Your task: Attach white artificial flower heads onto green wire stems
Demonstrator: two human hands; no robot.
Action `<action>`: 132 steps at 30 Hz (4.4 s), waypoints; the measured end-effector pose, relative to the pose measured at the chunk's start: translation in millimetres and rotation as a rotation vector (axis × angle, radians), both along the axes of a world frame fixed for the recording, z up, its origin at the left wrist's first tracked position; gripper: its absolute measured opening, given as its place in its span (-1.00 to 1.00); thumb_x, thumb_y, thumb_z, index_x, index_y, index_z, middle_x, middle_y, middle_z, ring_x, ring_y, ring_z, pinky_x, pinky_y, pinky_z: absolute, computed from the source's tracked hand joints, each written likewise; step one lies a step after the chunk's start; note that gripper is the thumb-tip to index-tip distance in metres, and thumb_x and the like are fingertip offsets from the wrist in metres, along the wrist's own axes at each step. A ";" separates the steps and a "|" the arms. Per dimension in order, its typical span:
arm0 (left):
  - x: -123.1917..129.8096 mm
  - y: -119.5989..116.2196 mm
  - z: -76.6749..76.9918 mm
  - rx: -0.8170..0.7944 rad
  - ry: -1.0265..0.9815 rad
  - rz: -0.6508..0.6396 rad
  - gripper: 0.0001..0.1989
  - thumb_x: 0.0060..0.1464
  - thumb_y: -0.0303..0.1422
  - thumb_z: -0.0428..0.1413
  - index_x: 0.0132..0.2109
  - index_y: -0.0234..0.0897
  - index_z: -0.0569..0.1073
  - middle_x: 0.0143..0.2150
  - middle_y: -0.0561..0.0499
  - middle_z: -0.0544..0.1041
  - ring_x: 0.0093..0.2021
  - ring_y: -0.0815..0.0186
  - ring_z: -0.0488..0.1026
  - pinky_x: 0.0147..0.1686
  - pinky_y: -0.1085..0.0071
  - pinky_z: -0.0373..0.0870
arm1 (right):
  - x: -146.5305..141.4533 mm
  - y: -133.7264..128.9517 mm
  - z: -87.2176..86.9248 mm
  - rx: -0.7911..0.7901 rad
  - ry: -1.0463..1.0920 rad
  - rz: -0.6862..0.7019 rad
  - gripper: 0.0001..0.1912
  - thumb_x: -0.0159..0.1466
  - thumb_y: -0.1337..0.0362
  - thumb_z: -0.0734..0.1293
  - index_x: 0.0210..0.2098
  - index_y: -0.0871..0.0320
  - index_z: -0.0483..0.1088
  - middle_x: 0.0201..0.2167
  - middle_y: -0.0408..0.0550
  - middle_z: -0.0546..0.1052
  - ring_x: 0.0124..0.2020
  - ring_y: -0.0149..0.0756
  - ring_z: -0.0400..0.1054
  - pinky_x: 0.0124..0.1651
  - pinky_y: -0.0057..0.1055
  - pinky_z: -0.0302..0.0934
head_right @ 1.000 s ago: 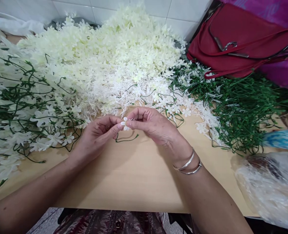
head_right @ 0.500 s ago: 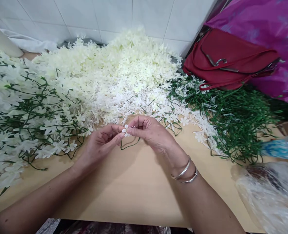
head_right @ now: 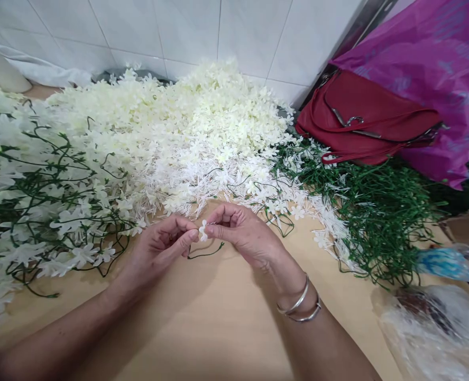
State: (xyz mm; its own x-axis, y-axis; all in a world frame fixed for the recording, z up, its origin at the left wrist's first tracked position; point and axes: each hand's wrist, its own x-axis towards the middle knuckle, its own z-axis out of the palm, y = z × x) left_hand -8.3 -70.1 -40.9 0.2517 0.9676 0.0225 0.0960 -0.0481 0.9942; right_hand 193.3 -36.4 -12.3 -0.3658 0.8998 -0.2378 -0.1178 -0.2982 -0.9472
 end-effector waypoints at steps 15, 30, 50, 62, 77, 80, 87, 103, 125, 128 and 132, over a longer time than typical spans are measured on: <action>-0.2 -1.1 -5.7 0.016 0.023 0.026 -0.86 0.37 -0.27 0.16 -0.18 -0.21 0.53 -0.43 0.11 0.49 -0.42 0.39 0.42 -0.38 0.46 0.32 | -4.3 -3.7 0.0 0.020 -0.066 0.004 -0.73 0.16 0.14 0.61 -0.38 0.11 0.50 -0.48 -0.23 0.49 -0.44 -0.42 0.29 -0.32 -0.41 0.20; -0.9 -2.4 -1.4 0.171 0.112 -0.080 -0.78 0.37 -0.23 0.13 -0.22 -0.24 0.51 -0.48 0.11 0.41 -0.49 0.38 0.30 -0.47 0.47 0.17 | 12.6 5.4 8.3 0.358 -0.191 -0.234 -0.72 0.16 0.10 0.58 -0.27 0.11 0.52 -0.36 -0.16 0.53 -0.32 -0.33 0.37 -0.20 -0.37 0.26; -1.9 4.9 13.7 -0.003 -0.060 0.093 -0.61 0.36 -0.08 0.13 0.14 -0.25 0.48 -0.09 -0.08 0.67 -0.13 0.23 0.63 -0.05 0.31 0.51 | -7.5 -5.7 -3.5 1.240 -0.796 -0.277 -0.83 0.47 0.37 0.32 -0.16 0.06 0.56 -0.25 0.00 0.67 -0.16 -0.15 0.51 -0.01 -0.14 0.41; -6.9 11.9 13.7 -0.081 -0.283 0.087 -0.71 0.03 -0.18 0.45 -0.14 -0.22 0.69 -0.09 -0.06 0.72 -0.04 0.20 0.64 0.08 0.29 0.54 | -7.5 -4.5 -4.1 1.217 -0.674 -0.322 -0.71 0.46 0.46 0.26 -0.03 0.02 0.57 -0.12 0.02 0.69 -0.03 -0.14 0.54 0.08 -0.08 0.42; -7.5 14.4 13.0 -0.201 -0.351 0.188 -0.60 0.03 -0.17 0.45 0.00 -0.18 0.69 -0.14 -0.04 0.75 -0.06 0.23 0.67 -0.02 0.37 0.59 | 28.3 8.8 3.8 0.890 -0.998 0.113 -0.83 0.33 0.46 0.44 -0.33 0.06 0.50 -0.18 -0.04 0.59 -0.06 -0.10 0.40 0.07 -0.11 0.26; -8.5 15.3 9.7 -0.186 -0.376 0.192 -0.70 0.05 -0.18 0.45 -0.09 -0.19 0.70 -0.21 0.01 0.73 -0.16 0.33 0.64 -0.11 0.46 0.56 | 25.9 7.1 5.5 0.921 -1.009 0.138 -0.83 0.34 0.48 0.42 -0.28 0.07 0.48 -0.15 -0.02 0.58 -0.04 -0.09 0.40 0.08 -0.11 0.26; -8.4 14.4 12.8 -0.057 -0.264 0.184 -0.81 0.14 -0.23 0.38 -0.20 -0.24 0.63 -0.39 0.09 0.60 -0.35 0.40 0.54 -0.26 0.50 0.51 | 23.7 7.2 4.2 0.959 -1.016 0.147 -0.80 0.33 0.52 0.37 -0.30 0.08 0.47 -0.15 0.02 0.59 -0.04 -0.07 0.43 0.05 -0.12 0.26; -8.7 9.5 5.1 0.612 0.339 0.211 -0.87 0.32 -0.46 0.19 -0.02 -0.25 0.57 -0.04 -0.05 0.62 -0.14 0.33 0.59 -0.20 0.45 0.55 | 0.4 1.5 -1.9 0.722 -0.626 -0.356 -0.90 0.33 0.35 0.38 -0.35 0.10 0.46 -0.40 -0.16 0.57 -0.32 -0.31 0.44 -0.21 -0.38 0.27; -3.9 47.4 37.9 0.580 0.440 0.340 -0.90 0.29 -0.37 0.23 -0.06 -0.24 0.57 -0.22 0.00 0.61 -0.25 0.28 0.53 -0.21 0.34 0.45 | -9.0 -1.6 -3.2 0.720 -0.384 -0.394 -0.92 0.31 0.32 0.41 -0.34 0.08 0.50 -0.37 -0.15 0.58 -0.27 -0.29 0.44 -0.12 -0.32 0.28; 4.0 46.7 38.6 0.250 0.065 0.290 -0.78 0.18 -0.30 0.32 -0.06 -0.28 0.59 -0.25 0.00 0.62 -0.26 0.32 0.55 -0.23 0.40 0.50 | -15.1 -5.3 -0.2 0.662 -0.287 -0.401 -0.96 0.28 0.30 0.43 -0.32 0.09 0.53 -0.38 -0.15 0.57 -0.30 -0.30 0.40 -0.16 -0.32 0.26; 9.3 46.4 38.8 0.069 -0.112 0.253 -0.74 0.08 -0.23 0.39 -0.17 -0.31 0.62 -0.30 -0.01 0.66 -0.29 0.33 0.57 -0.22 0.42 0.52 | -20.2 -7.6 0.1 0.607 -0.268 -0.418 -0.97 0.25 0.29 0.43 -0.34 0.10 0.53 -0.41 -0.16 0.54 -0.34 -0.31 0.35 -0.19 -0.31 0.24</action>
State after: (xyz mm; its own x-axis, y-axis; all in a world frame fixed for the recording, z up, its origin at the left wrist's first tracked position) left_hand 1.0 -23.7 -2.1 -0.0058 0.9945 0.1041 0.0028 -0.1041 0.9946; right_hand 173.0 -44.0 -12.2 0.0322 0.9509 0.3079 0.1499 0.3000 -0.9421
